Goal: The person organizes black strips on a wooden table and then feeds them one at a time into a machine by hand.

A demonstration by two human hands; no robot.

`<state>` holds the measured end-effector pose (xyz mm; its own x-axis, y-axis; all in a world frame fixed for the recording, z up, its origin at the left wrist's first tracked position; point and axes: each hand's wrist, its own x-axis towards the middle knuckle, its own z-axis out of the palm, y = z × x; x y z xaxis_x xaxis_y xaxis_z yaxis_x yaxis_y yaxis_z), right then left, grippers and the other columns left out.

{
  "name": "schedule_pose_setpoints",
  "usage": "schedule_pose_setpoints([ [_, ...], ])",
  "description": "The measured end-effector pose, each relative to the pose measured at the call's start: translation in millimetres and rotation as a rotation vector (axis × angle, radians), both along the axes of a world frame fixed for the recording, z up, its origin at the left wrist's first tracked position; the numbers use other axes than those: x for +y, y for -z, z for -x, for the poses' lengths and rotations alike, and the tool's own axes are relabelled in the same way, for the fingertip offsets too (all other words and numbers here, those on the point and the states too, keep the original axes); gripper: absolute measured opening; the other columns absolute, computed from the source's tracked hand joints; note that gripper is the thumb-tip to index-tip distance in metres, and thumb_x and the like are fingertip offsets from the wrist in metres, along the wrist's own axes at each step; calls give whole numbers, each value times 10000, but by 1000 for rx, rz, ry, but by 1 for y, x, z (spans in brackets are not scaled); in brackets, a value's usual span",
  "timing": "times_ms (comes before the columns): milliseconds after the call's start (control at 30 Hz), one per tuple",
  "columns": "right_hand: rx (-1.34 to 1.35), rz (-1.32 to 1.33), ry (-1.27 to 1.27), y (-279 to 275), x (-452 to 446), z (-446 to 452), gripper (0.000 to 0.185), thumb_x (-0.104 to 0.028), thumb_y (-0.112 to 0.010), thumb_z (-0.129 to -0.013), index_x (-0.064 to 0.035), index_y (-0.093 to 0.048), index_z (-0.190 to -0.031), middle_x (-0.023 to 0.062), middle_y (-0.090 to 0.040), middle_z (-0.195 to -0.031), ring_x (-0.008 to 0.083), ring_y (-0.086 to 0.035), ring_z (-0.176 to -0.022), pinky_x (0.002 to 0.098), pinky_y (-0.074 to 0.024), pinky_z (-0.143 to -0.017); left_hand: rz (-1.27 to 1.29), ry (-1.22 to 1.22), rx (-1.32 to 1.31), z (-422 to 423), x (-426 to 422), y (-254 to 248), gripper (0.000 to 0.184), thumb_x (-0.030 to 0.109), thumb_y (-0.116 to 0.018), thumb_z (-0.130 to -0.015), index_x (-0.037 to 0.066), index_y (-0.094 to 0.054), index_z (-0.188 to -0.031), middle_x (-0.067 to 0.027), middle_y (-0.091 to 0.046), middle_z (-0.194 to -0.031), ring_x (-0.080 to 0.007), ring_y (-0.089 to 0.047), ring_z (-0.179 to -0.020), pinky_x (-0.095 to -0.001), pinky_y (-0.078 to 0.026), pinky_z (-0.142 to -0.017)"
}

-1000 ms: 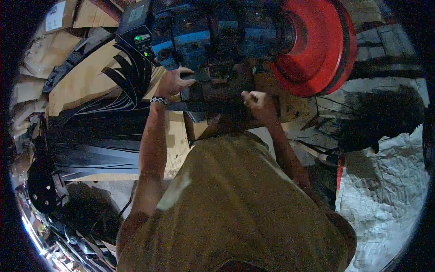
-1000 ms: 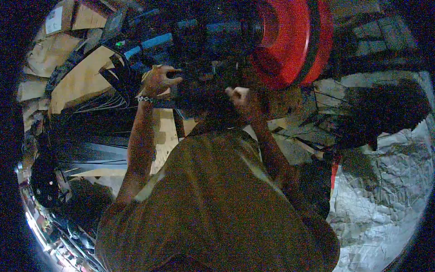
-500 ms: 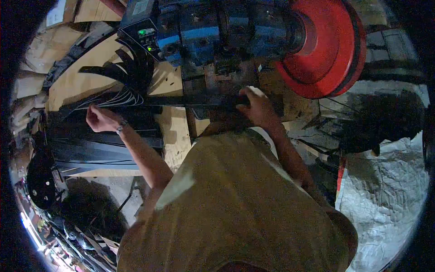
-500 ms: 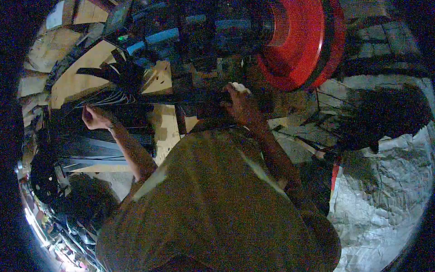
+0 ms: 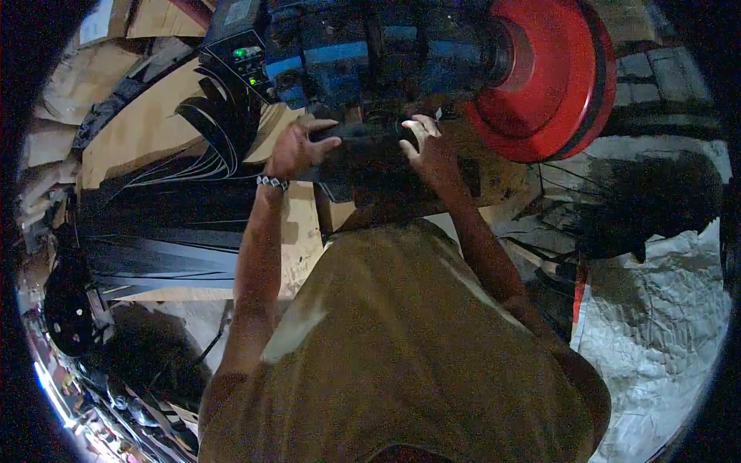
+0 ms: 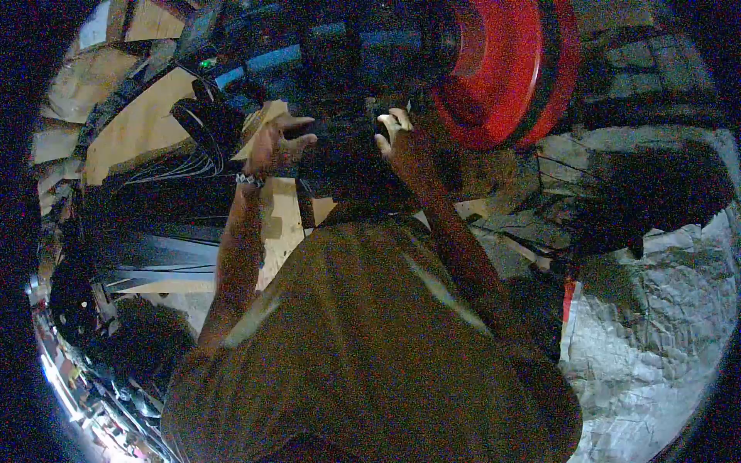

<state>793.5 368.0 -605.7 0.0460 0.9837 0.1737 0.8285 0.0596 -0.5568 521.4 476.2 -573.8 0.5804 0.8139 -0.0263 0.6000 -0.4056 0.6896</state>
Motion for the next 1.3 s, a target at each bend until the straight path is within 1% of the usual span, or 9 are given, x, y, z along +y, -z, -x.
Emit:
schedule_pose_setpoints([
  [100,-202,-122,-61,12,2,10,459,-362,-680,-878,-80,-614,-1235,217,-449,-1414,382,-417,-1324,514,-383,-1049,-329,75,123,14,32,13,489,459,-757,-766,122,-724,-1119,-187,-707,-952,-320,-674,-906,-395,-519,-820],
  [300,-315,-59,-81,9,3,23,517,-441,-627,-911,-126,-594,-1319,265,-327,-1496,425,-241,-1429,570,-297,-1107,-90,58,322,4,46,13,522,515,-748,-750,134,-731,-1105,-169,-704,-1037,-341,-662,-1012,-443,-526,-890],
  [500,-107,-15,10,15,-8,7,506,-416,-633,-911,-116,-602,-1318,257,-295,-1526,444,-232,-1427,574,-275,-1125,-144,72,317,-10,35,-2,560,567,-741,-725,146,-738,-1094,-137,-728,-938,-328,-704,-877,-439,-559,-796],
  [633,61,157,13,-7,-21,-9,437,-378,-640,-903,-71,-661,-1213,257,-406,-1464,413,-396,-1355,489,-341,-1106,-136,45,315,-10,33,-5,563,584,-736,-720,156,-743,-1085,-139,-729,-907,-331,-707,-854,-456,-563,-776],
  [833,642,91,148,-32,-34,-38,291,-292,-547,-980,-60,-716,-1025,164,-695,-1022,261,-627,-1060,397,-435,-1002,-84,10,317,-12,32,0,588,579,-737,-716,139,-736,-1106,-156,-726,-935,-338,-700,-877,-456,-543,-822],
  [867,647,176,287,-55,-30,-33,348,-287,-469,-1023,-57,-720,-953,104,-680,-828,202,-632,-801,366,-485,-854,-80,12,311,-11,34,6,591,580,-736,-717,133,-736,-1104,-157,-725,-942,-337,-698,-886,-455,-538,-834],
  [933,741,110,238,5,-18,-60,423,-342,-454,-1025,-41,-701,-859,90,-654,-764,198,-600,-697,366,-476,-763,-72,17,299,-9,37,17,596,581,-734,-719,121,-737,-1098,-159,-724,-956,-337,-694,-906,-455,-528,-857],
  [1067,471,216,475,-40,-4,-31,589,-473,-428,-1019,-31,-633,-688,53,-591,-609,188,-568,-583,360,-449,-644,-84,26,285,-12,35,9,620,596,-733,-712,111,-735,-1098,-157,-725,-978,-336,-691,-926,-457,-523,-874],
  [1300,499,245,262,-41,-40,-10,704,-616,-435,-975,-52,-546,-569,16,-507,-517,134,-494,-505,338,-393,-552,-74,15,294,-8,34,6,540,585,-732,-730,205,-736,-1115,-112,-721,-1062,-317,-686,-969,-445,-529,-880],
])
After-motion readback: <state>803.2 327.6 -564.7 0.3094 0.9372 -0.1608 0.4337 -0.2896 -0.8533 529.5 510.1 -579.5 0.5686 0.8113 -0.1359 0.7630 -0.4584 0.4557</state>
